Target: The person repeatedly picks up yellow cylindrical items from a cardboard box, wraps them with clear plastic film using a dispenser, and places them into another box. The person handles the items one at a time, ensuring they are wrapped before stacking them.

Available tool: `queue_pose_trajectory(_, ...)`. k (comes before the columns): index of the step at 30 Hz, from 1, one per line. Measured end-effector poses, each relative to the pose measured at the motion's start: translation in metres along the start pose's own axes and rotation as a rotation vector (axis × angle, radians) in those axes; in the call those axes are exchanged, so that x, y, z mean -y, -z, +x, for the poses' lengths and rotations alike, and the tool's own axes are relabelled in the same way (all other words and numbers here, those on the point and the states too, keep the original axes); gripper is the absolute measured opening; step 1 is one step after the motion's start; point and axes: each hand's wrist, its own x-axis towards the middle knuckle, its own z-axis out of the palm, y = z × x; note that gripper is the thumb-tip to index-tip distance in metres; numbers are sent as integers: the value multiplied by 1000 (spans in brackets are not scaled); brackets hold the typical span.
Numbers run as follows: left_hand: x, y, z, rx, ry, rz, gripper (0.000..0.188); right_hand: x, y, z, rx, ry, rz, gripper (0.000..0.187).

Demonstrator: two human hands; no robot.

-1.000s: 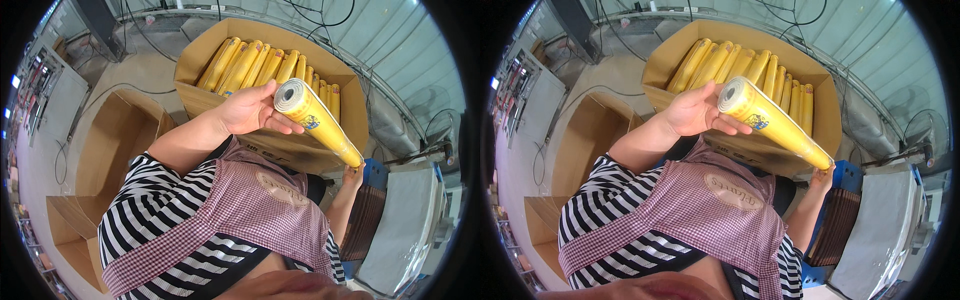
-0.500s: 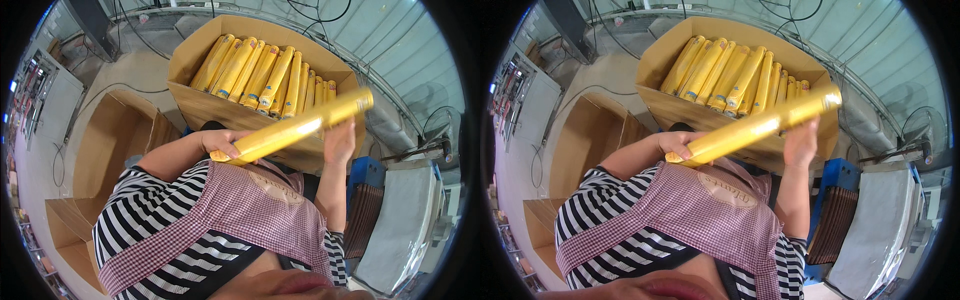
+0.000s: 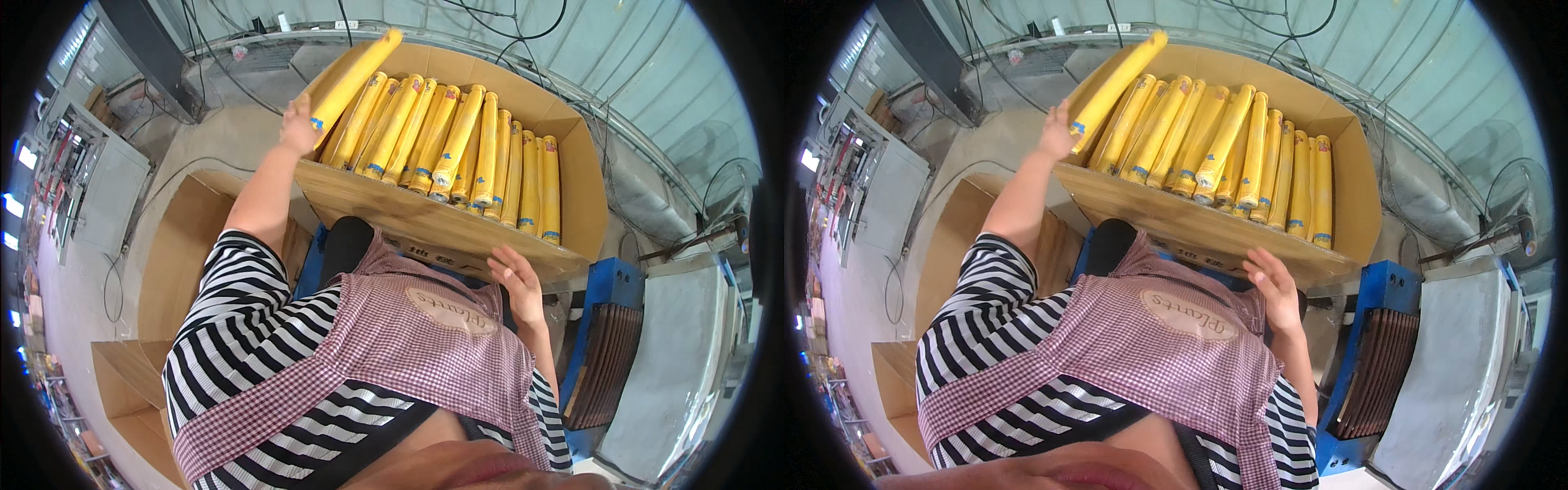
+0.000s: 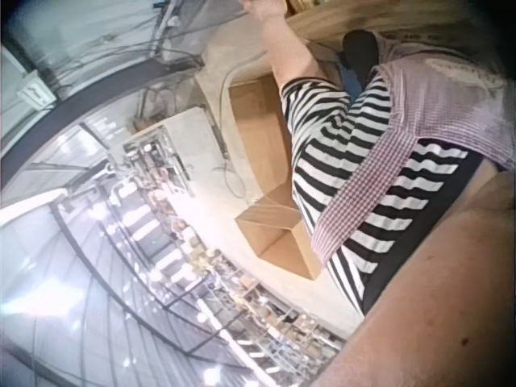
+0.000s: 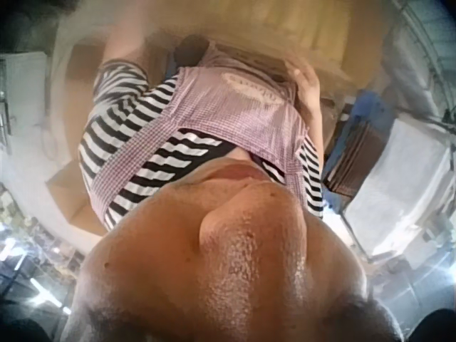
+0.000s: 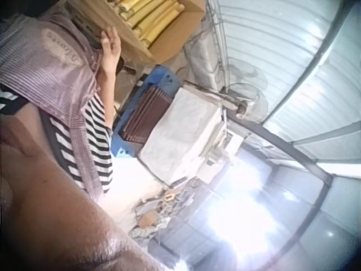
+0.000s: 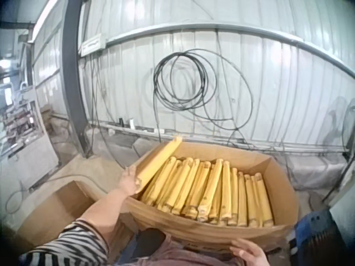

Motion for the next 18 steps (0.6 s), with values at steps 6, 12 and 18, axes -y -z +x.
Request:
queue_pose_trajectory(6,-78,-59,-68,376,-498,-54,66,-71,33,-40,-383,-208,133,44)
queue_pose_trajectory(12,-153,-94,-130,412,-578,113,51,-149,79,-52,-440,-213,-203,40)
queue_pose_trajectory(18,-126,-104,-136,258,-712,33,38,-155,79,-45,-682,-196,133,28)
